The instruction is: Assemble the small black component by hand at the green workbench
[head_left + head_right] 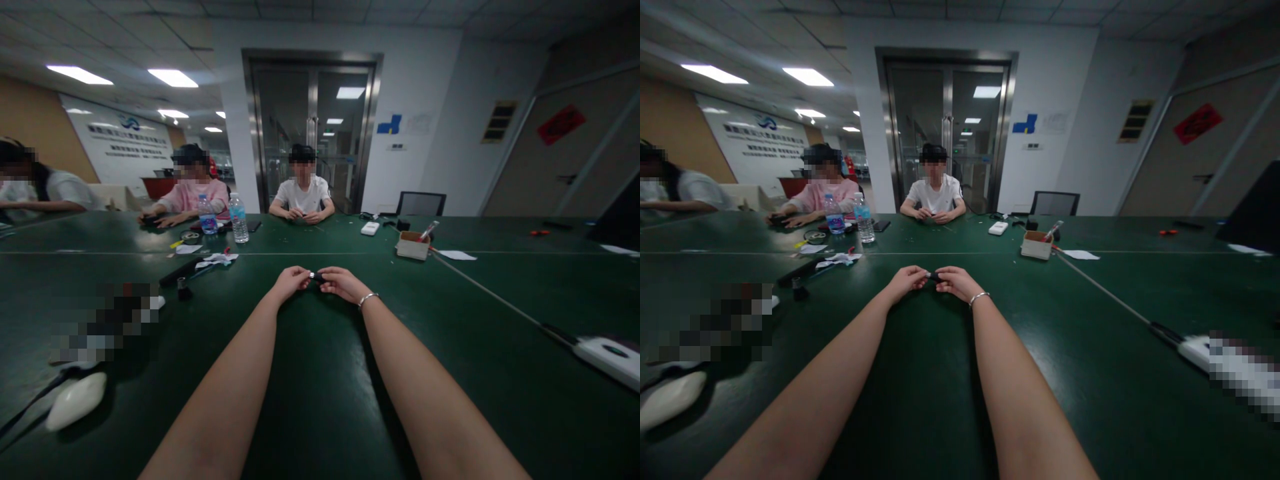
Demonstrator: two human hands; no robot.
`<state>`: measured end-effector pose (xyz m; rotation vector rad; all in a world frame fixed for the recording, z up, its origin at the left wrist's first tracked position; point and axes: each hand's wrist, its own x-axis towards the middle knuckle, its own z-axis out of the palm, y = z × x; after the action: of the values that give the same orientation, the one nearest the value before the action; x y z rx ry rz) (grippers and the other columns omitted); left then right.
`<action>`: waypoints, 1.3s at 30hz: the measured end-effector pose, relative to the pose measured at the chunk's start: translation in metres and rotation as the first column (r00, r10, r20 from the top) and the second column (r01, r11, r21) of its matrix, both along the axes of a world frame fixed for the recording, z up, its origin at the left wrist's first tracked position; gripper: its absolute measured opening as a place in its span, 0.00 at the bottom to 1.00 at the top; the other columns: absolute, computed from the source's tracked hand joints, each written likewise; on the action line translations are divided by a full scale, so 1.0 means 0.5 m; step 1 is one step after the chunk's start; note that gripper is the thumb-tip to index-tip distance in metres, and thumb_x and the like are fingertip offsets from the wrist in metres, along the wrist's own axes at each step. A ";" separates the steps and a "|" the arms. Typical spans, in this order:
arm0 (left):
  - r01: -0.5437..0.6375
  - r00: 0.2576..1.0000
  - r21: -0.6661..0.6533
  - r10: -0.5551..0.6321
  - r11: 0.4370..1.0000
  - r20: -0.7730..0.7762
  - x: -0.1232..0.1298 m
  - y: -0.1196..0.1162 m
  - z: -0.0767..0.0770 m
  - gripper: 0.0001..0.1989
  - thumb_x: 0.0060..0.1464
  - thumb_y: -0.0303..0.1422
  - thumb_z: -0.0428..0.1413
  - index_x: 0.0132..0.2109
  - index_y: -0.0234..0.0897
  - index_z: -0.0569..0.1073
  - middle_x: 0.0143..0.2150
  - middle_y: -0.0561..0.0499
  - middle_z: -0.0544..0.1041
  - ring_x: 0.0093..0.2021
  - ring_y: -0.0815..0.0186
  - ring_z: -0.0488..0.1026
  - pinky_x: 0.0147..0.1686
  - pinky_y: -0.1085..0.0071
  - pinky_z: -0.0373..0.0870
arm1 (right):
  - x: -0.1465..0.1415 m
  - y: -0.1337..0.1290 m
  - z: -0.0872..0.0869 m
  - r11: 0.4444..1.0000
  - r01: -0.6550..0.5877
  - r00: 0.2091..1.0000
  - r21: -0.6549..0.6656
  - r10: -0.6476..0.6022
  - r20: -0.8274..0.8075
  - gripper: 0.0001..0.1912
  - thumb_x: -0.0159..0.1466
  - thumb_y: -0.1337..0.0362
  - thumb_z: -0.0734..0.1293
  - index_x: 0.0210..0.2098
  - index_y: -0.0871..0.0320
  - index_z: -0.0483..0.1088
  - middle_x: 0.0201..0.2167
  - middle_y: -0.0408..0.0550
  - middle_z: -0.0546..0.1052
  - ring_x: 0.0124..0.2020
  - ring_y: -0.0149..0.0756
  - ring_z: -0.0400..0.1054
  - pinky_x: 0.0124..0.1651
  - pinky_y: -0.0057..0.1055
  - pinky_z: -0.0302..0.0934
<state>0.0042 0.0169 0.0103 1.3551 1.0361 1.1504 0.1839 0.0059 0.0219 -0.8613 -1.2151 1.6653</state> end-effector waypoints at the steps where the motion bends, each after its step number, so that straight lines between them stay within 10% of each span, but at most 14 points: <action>1: -0.002 1.000 0.000 0.002 1.000 0.002 0.001 -0.002 0.002 0.09 0.46 0.33 0.60 0.32 0.30 0.72 0.24 0.52 0.71 0.22 0.75 0.67 0.25 0.76 0.64 | 0.000 0.000 0.000 1.000 0.000 1.000 -0.001 0.000 0.001 0.08 0.61 0.78 0.61 0.38 0.66 0.68 0.25 0.49 0.74 0.21 0.27 0.71 0.29 0.26 0.70; 19: 0.044 0.997 0.027 -0.045 0.999 0.057 -0.006 -0.016 0.015 0.16 0.42 0.37 0.62 0.40 0.35 0.75 0.42 0.45 0.74 0.39 0.66 0.71 0.33 0.73 0.69 | -0.002 0.005 -0.007 0.999 -0.025 1.000 0.036 0.025 0.008 0.04 0.64 0.70 0.61 0.37 0.65 0.66 0.19 0.49 0.74 0.19 0.28 0.69 0.27 0.24 0.68; 25: -0.064 0.997 -0.053 0.062 0.997 -0.038 0.004 -0.009 0.013 0.14 0.49 0.39 0.57 0.38 0.32 0.74 0.29 0.48 0.73 0.23 0.74 0.67 0.23 0.76 0.66 | -0.002 0.008 -0.008 0.999 -0.018 1.000 0.027 0.018 0.021 0.04 0.64 0.71 0.60 0.37 0.66 0.66 0.18 0.48 0.74 0.19 0.29 0.70 0.27 0.25 0.69; 39: -0.048 0.998 -0.007 0.047 0.999 -0.034 0.008 -0.012 0.016 0.09 0.46 0.31 0.58 0.36 0.31 0.75 0.25 0.52 0.71 0.23 0.75 0.66 0.25 0.78 0.65 | -0.004 0.006 -0.006 1.000 -0.019 0.999 0.024 0.018 0.043 0.03 0.63 0.72 0.62 0.35 0.65 0.66 0.18 0.48 0.73 0.19 0.28 0.69 0.27 0.24 0.68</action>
<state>0.0079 0.0110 0.0181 1.3542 1.1011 1.1609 0.1818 0.0090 0.0191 -0.8766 -1.2734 1.6505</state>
